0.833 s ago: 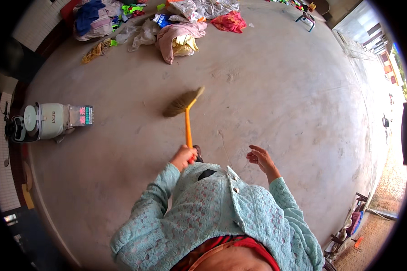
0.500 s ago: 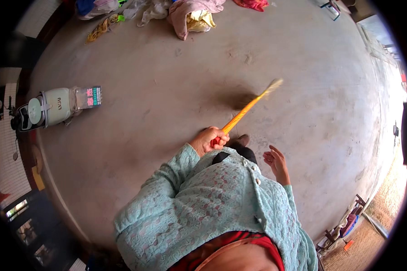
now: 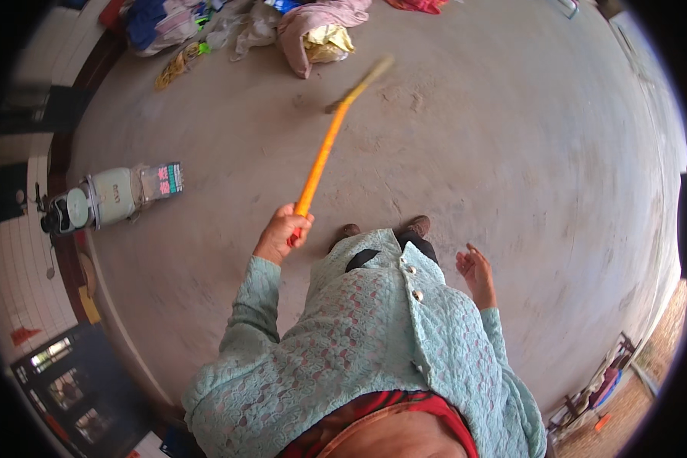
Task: The person sweeps a concrete floor with a yellow broom, moving around a parked blue three-wheeled vehicle and a scooter. They gather debris into a pile near a basket and continue sweeping different sections of the area.
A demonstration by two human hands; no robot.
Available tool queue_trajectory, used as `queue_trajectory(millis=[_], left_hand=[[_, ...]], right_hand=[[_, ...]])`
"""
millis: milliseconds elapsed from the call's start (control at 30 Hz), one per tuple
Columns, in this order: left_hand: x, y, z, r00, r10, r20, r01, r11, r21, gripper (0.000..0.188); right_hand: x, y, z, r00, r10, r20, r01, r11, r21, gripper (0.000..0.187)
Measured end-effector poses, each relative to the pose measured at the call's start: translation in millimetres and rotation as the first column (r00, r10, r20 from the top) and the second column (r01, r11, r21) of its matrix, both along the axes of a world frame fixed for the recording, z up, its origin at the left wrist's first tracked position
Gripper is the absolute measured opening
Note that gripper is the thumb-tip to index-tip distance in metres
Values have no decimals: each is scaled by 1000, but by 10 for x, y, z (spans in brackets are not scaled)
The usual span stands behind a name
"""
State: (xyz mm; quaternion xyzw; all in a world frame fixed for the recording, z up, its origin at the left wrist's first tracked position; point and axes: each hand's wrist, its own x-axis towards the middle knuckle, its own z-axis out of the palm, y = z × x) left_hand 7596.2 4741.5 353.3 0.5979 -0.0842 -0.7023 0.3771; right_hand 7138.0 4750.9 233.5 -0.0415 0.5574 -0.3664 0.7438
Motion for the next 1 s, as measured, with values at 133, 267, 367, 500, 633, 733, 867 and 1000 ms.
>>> queue_trajectory(millis=[133,267,367,500,633,733,867,1000], left_hand=[[180,-409,-498,979,34,202,-32,999,-12,14],[201,-892,-967,902,156,402,-155,987,-35,8],[232,-1262,-1363,867,200,457,-219,976,-11,8],[257,-1857,-1657,877,104,470,-152,986,66,8],[150,-2257,-1743,929,24,369,-58,995,83,7],[-93,-2421,-1836,947,-19,321,0,998,59,7],[-467,-2464,-1909,913,-164,375,119,983,141,8],[-837,-2346,-1740,844,-424,330,410,905,114,8]], right_hand=[[-180,12,48,998,-16,-57,19,999,46,34],[-380,282,61,995,-78,-65,83,994,74,33],[-561,618,81,989,-138,-53,143,983,112,32],[-636,890,207,980,-180,-83,192,966,172,31],[-683,1065,282,967,-235,-94,252,931,264,28],[-742,1066,209,966,-256,-37,257,932,255,27],[-694,942,202,963,-268,-9,264,942,207,27],[-575,776,185,967,-251,27,244,955,168,29]])
